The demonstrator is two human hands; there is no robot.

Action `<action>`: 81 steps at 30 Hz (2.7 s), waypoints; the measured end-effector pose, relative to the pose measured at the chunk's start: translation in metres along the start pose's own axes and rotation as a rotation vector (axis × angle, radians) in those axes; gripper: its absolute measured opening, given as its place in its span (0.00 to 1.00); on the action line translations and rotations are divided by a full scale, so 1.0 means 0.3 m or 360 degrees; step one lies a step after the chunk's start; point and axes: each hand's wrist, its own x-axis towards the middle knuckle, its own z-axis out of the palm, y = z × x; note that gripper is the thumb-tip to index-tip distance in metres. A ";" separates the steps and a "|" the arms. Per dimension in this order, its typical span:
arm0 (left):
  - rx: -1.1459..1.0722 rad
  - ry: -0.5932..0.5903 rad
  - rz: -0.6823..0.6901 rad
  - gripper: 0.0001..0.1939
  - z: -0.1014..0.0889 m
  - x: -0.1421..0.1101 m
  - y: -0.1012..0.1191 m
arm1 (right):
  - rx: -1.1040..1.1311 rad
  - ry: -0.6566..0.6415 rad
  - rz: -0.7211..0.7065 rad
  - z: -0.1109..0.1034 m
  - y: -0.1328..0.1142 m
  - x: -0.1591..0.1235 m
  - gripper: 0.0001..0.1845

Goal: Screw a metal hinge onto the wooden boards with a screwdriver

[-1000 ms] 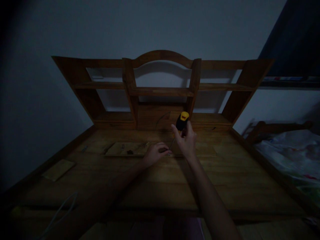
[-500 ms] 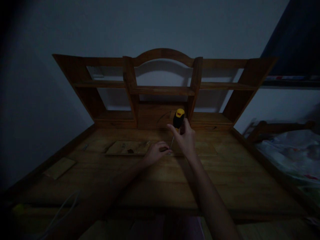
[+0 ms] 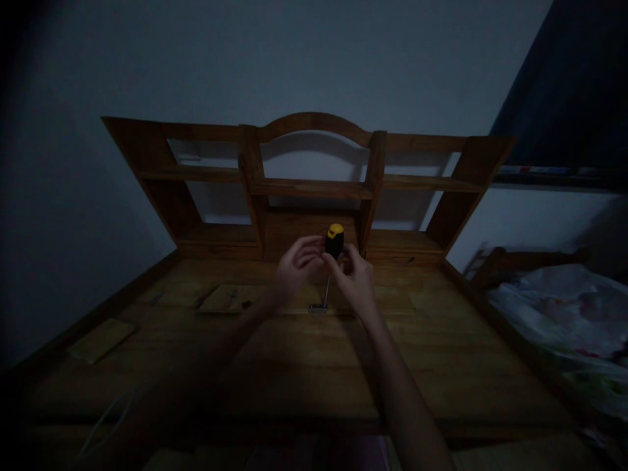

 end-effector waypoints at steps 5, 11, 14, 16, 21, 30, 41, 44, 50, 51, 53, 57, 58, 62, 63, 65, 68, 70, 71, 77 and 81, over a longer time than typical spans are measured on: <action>0.0695 -0.0009 0.0196 0.16 -0.001 0.162 0.218 | -0.0046 -0.0005 -0.0037 0.028 0.010 0.002 0.18; 0.1127 0.0023 0.0192 0.17 -0.010 0.168 0.257 | -0.0046 -0.0315 -0.0117 -0.055 0.049 0.008 0.20; 0.1120 -0.0079 0.0206 0.16 -0.034 0.169 0.264 | -0.0147 -0.0325 -0.0041 -0.117 0.144 -0.010 0.19; 0.1090 -0.0156 0.0181 0.15 -0.047 0.173 0.270 | -0.0266 -0.0264 0.0059 -0.139 0.229 -0.029 0.20; 0.1082 -0.0243 0.0163 0.15 -0.033 0.175 0.274 | -0.0420 -0.0438 0.0134 -0.116 0.367 -0.065 0.22; 0.1483 -0.0076 0.0437 0.20 0.013 0.161 0.217 | -0.0252 -0.1060 -0.0105 -0.069 0.331 -0.109 0.33; 0.1365 -0.0284 0.0418 0.14 0.006 0.160 0.247 | -0.0498 -0.1138 -0.0157 -0.062 0.355 -0.122 0.46; 0.1367 -0.0237 0.0431 0.14 0.009 0.160 0.238 | -0.0520 -0.1147 -0.0152 -0.061 0.356 -0.121 0.46; 0.1428 -0.0211 0.0429 0.12 -0.002 0.166 0.221 | -0.0559 -0.1137 -0.0162 -0.060 0.367 -0.125 0.45; 0.1413 -0.0241 0.0426 0.13 -0.004 0.166 0.223 | -0.0569 -0.1144 -0.0157 -0.059 0.370 -0.126 0.45; 0.1366 -0.0311 0.0408 0.15 -0.006 0.164 0.229 | -0.0594 -0.1150 -0.0148 -0.058 0.373 -0.128 0.45; 0.1316 -0.0358 0.0376 0.14 0.002 0.157 0.240 | -0.0601 -0.1142 -0.0160 -0.056 0.375 -0.130 0.45; 0.1330 -0.0348 0.0379 0.13 0.005 0.155 0.240 | -0.0592 -0.1134 -0.0165 -0.056 0.375 -0.129 0.45; 0.1520 -0.0256 0.0408 0.18 0.017 0.150 0.233 | -0.0559 -0.1127 -0.0166 -0.056 0.373 -0.128 0.44; 0.1583 -0.0244 0.0421 0.20 0.019 0.150 0.229 | -0.0555 -0.1133 -0.0165 -0.056 0.373 -0.127 0.44; 0.1668 -0.0251 0.0438 0.19 0.019 0.151 0.223 | -0.0552 -0.1140 -0.0155 -0.056 0.373 -0.126 0.44; 0.1621 -0.0327 0.0458 0.16 0.013 0.153 0.216 | -0.0540 -0.1142 -0.0146 -0.056 0.373 -0.126 0.43; 0.1523 -0.0365 0.0478 0.18 0.007 0.153 0.215 | -0.0541 -0.1142 -0.0158 -0.056 0.372 -0.126 0.43; 0.1476 -0.0377 0.0479 0.19 0.004 0.152 0.216 | -0.0548 -0.1141 -0.0162 -0.056 0.371 -0.127 0.43; 0.1430 -0.0436 0.0438 0.15 0.001 0.148 0.229 | -0.0563 -0.1140 -0.0166 -0.058 0.364 -0.127 0.41; 0.1465 -0.0399 0.0447 0.17 0.004 0.150 0.234 | -0.0575 -0.1114 -0.0192 -0.051 0.344 -0.129 0.42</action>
